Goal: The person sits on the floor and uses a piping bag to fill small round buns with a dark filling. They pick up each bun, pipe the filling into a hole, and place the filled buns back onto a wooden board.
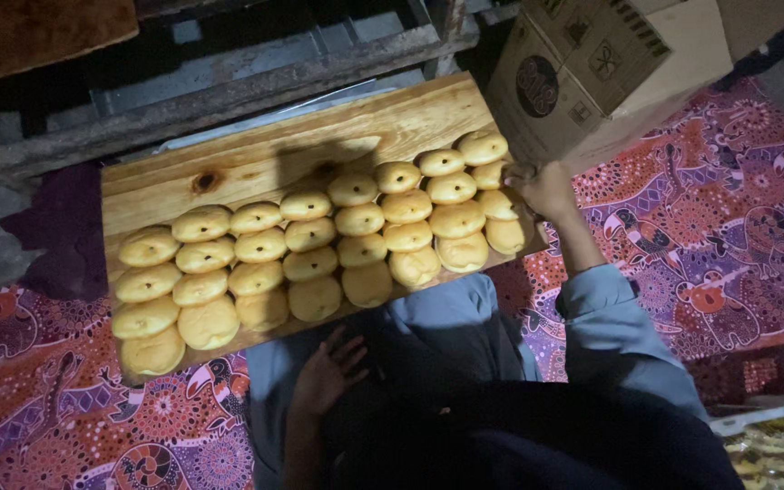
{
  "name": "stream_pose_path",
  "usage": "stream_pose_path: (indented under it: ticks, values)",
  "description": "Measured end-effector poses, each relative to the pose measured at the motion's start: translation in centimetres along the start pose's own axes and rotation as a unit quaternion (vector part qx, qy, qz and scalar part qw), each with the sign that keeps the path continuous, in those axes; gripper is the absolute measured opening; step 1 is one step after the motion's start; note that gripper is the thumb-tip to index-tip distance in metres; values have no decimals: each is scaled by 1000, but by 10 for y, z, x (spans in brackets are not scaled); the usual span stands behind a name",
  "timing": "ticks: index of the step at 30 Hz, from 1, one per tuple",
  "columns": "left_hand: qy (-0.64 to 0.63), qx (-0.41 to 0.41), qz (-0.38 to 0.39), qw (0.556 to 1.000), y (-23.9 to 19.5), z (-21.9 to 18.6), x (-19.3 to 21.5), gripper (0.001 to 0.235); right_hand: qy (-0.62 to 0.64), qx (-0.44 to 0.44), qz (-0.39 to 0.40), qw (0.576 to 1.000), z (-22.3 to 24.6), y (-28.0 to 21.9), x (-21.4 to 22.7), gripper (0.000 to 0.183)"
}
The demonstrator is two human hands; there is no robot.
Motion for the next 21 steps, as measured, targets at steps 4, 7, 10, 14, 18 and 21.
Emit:
stream_pose_path:
  ticks: [4,7,10,14,18,21]
  values:
    - [2,-6,13,1000,0,0,-1,69,64,-13,-57,996,-8,-9,-3,31]
    - [1,-8,15,1000,0,0,-3,69,58,-3,-80,995,-14,-14,-4,31]
    - [1,-5,3,1000,-1,-1,-4,69,80,-18,-65,994,-17,-17,-4,25]
    - [5,-1,-7,1000,0,-1,-4,70,97,-75,-48,991,-18,-20,-2,23]
    - [-3,-6,-4,1000,2,0,-3,70,67,-83,-51,993,-11,-22,5,24]
    - [-8,-5,-10,1000,3,1,-2,69,77,-10,-67,995,-5,-25,13,25]
Point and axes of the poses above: each hand's wrist, its own y-axis towards the middle knuckle, its own x-axis out of the back of the hand, z = x × y, the point moved 1 cm from there along y, towards the middle knuckle, and after that the axes turned 8 degrees about -z, right-handed, at the moved point
